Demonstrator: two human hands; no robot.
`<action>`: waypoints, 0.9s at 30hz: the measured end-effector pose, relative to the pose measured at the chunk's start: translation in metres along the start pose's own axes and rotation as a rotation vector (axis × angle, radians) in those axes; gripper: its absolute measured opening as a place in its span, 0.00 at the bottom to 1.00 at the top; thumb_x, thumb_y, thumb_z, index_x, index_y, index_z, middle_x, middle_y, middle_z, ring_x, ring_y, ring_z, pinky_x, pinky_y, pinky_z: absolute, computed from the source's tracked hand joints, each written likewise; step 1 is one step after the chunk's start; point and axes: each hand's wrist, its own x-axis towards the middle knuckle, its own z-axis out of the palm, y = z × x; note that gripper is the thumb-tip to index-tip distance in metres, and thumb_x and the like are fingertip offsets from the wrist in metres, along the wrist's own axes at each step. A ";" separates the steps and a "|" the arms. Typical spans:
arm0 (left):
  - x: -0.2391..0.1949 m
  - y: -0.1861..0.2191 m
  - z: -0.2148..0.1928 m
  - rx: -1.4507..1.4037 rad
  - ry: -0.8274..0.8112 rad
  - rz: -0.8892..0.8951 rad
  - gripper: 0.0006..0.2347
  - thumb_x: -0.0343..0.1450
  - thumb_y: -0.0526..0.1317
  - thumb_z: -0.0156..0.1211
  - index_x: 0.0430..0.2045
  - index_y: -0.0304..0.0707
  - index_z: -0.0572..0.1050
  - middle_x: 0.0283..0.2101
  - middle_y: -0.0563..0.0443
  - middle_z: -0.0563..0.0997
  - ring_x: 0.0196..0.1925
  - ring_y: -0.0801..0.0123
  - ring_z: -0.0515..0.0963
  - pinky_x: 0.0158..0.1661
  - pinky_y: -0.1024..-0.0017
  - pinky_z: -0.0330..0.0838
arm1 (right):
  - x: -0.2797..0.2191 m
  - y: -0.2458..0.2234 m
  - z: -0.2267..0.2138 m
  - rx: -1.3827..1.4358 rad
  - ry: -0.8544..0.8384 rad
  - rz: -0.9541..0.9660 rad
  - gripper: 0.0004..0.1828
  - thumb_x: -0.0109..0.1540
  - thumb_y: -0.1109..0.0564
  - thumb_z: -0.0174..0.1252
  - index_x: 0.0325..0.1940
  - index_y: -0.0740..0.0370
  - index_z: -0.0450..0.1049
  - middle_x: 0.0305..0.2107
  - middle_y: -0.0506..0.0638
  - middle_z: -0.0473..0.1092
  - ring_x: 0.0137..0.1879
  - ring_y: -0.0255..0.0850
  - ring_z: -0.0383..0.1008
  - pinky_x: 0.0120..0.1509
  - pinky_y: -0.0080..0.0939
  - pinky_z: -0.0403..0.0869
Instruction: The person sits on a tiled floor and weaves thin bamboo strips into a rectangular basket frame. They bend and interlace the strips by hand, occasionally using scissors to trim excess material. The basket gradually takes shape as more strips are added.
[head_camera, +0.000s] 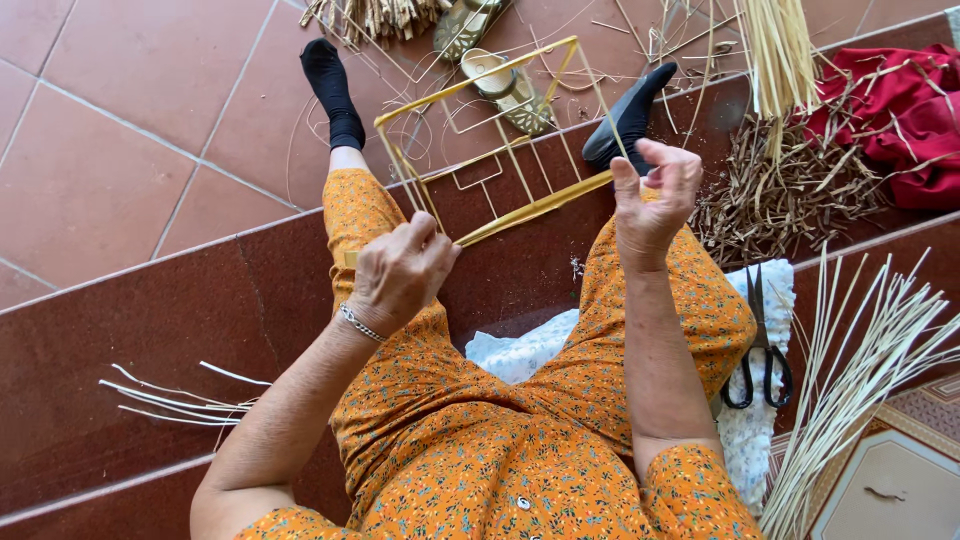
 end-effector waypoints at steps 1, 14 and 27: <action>-0.001 0.004 0.000 0.001 0.031 0.017 0.09 0.71 0.40 0.68 0.24 0.37 0.75 0.33 0.54 0.71 0.24 0.74 0.74 0.22 0.73 0.73 | 0.001 -0.002 0.002 0.045 -0.019 0.087 0.12 0.67 0.53 0.68 0.44 0.62 0.74 0.33 0.53 0.69 0.36 0.38 0.66 0.36 0.32 0.70; 0.003 0.030 0.013 -0.076 0.056 0.144 0.05 0.70 0.37 0.66 0.27 0.37 0.77 0.33 0.55 0.73 0.25 0.73 0.75 0.23 0.73 0.73 | -0.010 -0.040 0.019 1.003 0.034 0.924 0.14 0.63 0.67 0.63 0.48 0.66 0.66 0.33 0.59 0.78 0.35 0.43 0.83 0.38 0.41 0.85; 0.006 0.034 0.016 0.002 -0.008 0.130 0.05 0.69 0.36 0.66 0.29 0.36 0.76 0.32 0.53 0.72 0.26 0.74 0.76 0.22 0.73 0.74 | -0.010 -0.048 0.024 1.018 -0.199 1.031 0.12 0.62 0.67 0.59 0.49 0.72 0.73 0.34 0.59 0.79 0.36 0.41 0.83 0.40 0.39 0.84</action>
